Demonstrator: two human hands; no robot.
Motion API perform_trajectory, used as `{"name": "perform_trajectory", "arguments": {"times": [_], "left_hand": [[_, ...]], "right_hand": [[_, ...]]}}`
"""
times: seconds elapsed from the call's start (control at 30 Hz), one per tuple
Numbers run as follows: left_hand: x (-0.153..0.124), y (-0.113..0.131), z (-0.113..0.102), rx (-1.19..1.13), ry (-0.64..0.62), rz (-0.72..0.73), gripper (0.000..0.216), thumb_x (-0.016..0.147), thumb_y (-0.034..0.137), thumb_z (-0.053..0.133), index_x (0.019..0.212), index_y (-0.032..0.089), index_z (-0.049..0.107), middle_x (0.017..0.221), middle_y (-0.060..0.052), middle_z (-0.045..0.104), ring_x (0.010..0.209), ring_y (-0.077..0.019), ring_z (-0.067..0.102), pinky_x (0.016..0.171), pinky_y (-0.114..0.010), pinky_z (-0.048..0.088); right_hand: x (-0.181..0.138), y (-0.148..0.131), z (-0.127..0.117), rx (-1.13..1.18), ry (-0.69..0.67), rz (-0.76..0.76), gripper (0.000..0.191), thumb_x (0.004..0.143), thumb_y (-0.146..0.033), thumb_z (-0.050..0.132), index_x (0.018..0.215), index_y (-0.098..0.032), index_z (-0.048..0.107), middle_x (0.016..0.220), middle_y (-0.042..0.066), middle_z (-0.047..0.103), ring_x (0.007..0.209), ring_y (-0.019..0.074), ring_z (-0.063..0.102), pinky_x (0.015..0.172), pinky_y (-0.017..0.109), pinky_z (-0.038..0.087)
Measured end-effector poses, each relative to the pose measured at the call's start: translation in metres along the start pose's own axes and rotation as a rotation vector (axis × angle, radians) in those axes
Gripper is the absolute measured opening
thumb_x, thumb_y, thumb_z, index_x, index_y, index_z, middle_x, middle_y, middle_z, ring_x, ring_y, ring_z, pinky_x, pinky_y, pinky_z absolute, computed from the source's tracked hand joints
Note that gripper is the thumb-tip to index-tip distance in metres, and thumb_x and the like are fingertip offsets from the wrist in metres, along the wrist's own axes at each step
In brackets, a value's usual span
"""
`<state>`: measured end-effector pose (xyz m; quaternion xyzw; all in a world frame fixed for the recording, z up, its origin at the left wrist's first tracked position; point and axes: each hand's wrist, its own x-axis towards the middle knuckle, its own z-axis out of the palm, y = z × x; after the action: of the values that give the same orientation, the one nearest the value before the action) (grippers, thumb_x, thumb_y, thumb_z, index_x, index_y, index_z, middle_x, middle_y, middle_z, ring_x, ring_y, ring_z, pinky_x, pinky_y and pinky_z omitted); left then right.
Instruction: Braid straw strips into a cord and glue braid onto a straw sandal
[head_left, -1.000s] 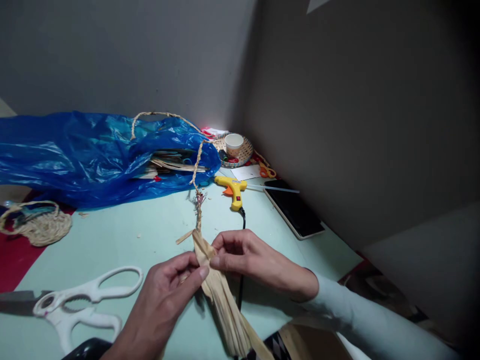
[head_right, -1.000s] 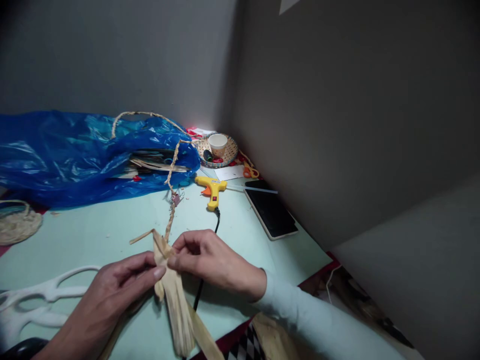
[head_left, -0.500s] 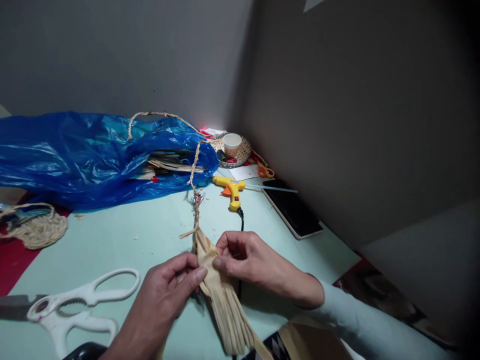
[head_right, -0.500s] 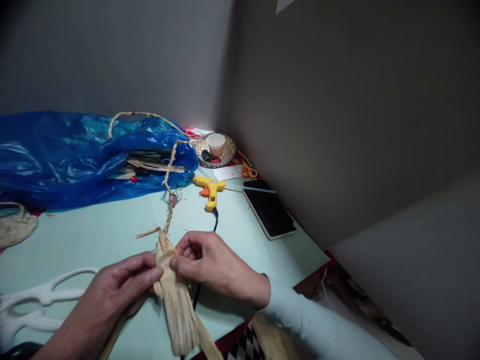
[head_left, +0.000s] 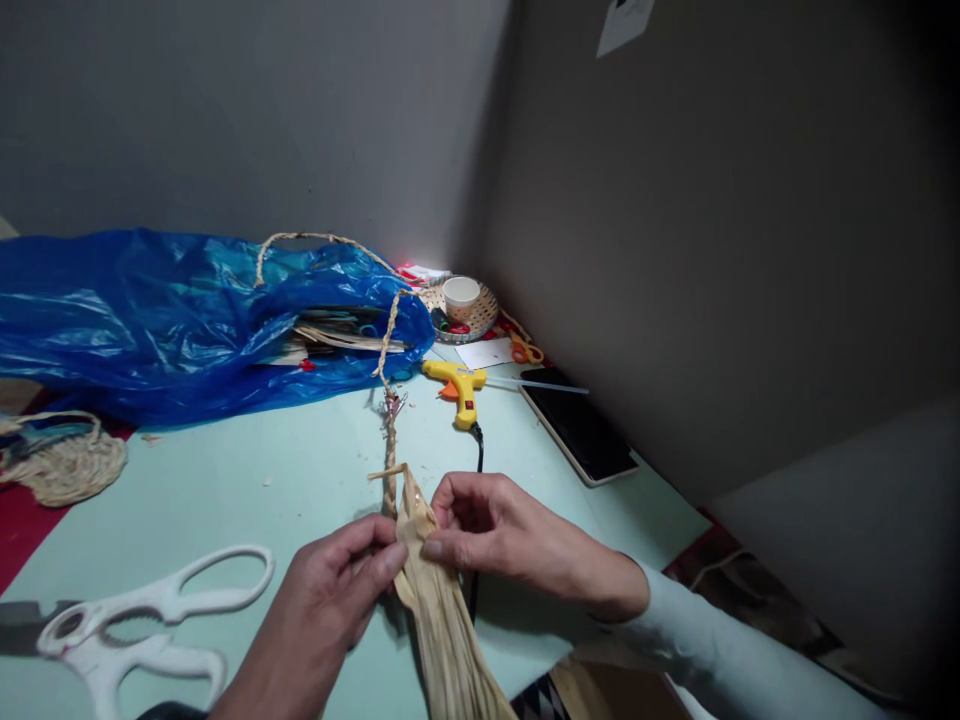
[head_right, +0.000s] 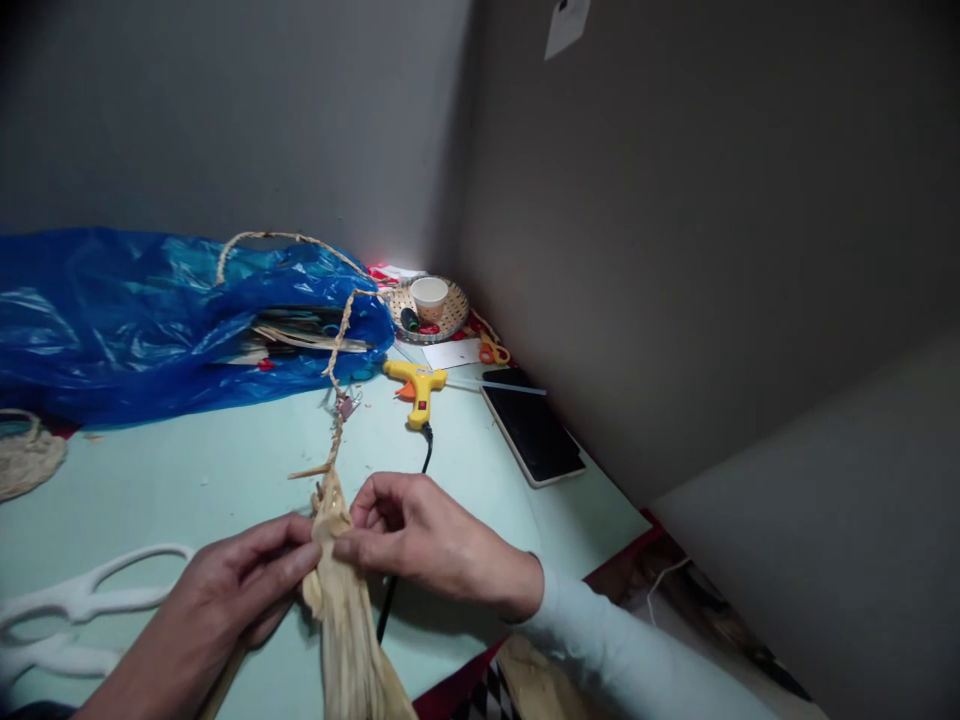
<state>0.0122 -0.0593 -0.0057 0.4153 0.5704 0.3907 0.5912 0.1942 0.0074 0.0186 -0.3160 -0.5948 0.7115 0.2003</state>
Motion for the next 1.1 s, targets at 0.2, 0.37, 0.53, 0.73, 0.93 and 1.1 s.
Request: {"name": "perform_trajectory", "arguments": {"times": [0.2,0.37,0.53,0.73,0.93,1.1], "left_hand": [[0.000,0.002,0.003,0.011,0.057,-0.009,0.032,0.073,0.048,0.072,0.074,0.017,0.061,0.052,0.011,0.034,0.047,-0.0062,0.018,0.044,-0.021,0.010],[0.003,0.000,0.000,0.051,0.086,0.020,0.028,0.073,0.045,0.073,0.073,0.018,0.068,0.056,0.006,0.051,0.054,-0.0088,0.041,0.050,-0.017,0.031],[0.006,0.004,-0.002,0.105,-0.011,0.021,0.023,0.068,0.040,0.078,0.078,0.020,0.073,0.076,0.000,0.073,0.078,-0.0195,0.064,0.070,-0.023,0.048],[0.006,0.009,-0.001,0.130,0.018,0.033,0.014,0.068,0.032,0.076,0.072,0.019,0.071,0.068,0.003,0.068,0.071,-0.0169,0.062,0.066,-0.021,0.046],[0.004,0.004,-0.006,0.124,-0.068,0.037,0.023,0.078,0.041,0.069,0.080,0.018,0.069,0.071,0.003,0.065,0.065,-0.0133,0.055,0.061,-0.021,0.042],[0.003,0.007,-0.004,0.127,-0.002,0.034,0.026,0.070,0.043,0.073,0.074,0.018,0.066,0.060,0.006,0.058,0.057,-0.0116,0.049,0.054,-0.021,0.038]], "right_hand": [[-0.002,0.003,0.000,-0.205,0.084,-0.064,0.030,0.079,-0.036,0.074,0.077,-0.018,0.050,0.070,-0.005,0.046,0.063,0.0087,0.037,0.055,0.021,0.030],[-0.006,-0.004,0.003,-0.569,0.281,-0.177,0.018,0.085,-0.026,0.064,0.076,-0.019,0.049,0.063,-0.007,0.047,0.057,0.0084,0.040,0.053,0.022,0.030],[-0.001,-0.001,0.011,-0.397,0.170,-0.158,0.023,0.085,-0.038,0.068,0.079,-0.017,0.057,0.067,-0.004,0.052,0.061,0.0096,0.043,0.055,0.022,0.031],[0.005,0.002,0.000,-0.091,0.025,-0.090,0.036,0.078,-0.047,0.074,0.078,-0.014,0.058,0.070,-0.002,0.051,0.064,0.0101,0.040,0.059,0.023,0.031],[-0.007,-0.009,-0.016,-0.272,0.041,-0.063,0.018,0.084,-0.026,0.065,0.079,-0.017,0.051,0.070,-0.004,0.045,0.063,0.0097,0.036,0.055,0.022,0.029],[-0.007,-0.001,-0.012,-0.477,0.181,-0.112,0.011,0.082,-0.017,0.059,0.089,-0.019,0.051,0.076,-0.003,0.051,0.067,0.0111,0.046,0.059,0.021,0.035]]}}
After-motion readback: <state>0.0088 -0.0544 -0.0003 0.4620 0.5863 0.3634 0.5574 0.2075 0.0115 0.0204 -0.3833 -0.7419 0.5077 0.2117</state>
